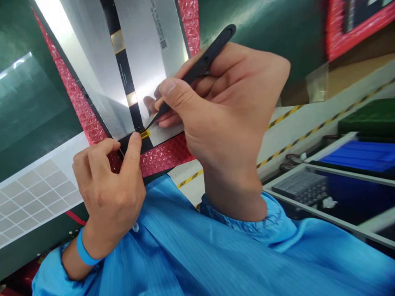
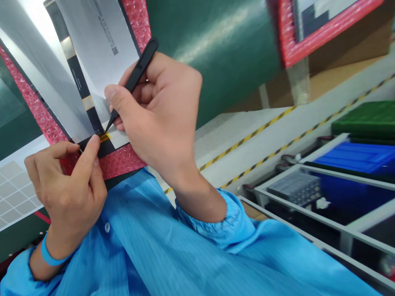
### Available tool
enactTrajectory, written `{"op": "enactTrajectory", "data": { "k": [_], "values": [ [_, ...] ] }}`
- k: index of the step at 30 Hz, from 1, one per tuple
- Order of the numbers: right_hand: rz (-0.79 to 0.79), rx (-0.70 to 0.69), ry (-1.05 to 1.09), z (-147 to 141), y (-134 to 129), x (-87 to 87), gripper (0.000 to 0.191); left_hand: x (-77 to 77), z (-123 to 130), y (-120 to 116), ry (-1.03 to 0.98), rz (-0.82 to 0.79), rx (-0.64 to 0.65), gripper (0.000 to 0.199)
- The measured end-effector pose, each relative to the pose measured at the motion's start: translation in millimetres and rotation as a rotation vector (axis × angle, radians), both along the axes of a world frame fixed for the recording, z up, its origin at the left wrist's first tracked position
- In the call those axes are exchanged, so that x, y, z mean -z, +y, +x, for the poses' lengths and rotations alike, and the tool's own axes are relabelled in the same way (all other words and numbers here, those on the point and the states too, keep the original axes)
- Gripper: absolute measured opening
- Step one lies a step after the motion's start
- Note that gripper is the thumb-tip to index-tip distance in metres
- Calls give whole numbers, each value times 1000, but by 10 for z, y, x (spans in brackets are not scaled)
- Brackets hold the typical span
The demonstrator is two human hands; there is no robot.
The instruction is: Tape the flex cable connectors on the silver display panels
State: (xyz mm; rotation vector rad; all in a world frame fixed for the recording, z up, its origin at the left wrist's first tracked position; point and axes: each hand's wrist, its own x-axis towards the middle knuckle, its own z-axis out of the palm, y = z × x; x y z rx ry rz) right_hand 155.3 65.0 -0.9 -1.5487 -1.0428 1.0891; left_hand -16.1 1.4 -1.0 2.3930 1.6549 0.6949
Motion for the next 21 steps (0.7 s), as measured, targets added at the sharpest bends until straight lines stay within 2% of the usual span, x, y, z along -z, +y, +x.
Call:
{"op": "enactTrajectory", "data": {
  "k": [4,9,15,21],
  "values": [
    [30,79,-47,-46,-4,-22,34,-15,3,-12,86,15,-1,39],
    [37,121,-64,-27,-10,-23,27,-58,41,-43,134,-3,-29,38],
    [78,192,32,97,-22,50,28,-19,82,-65,130,-38,39,47],
    [185,188,121,51,-4,145,22,10,152,-88,145,-115,-29,60]
  ]
}}
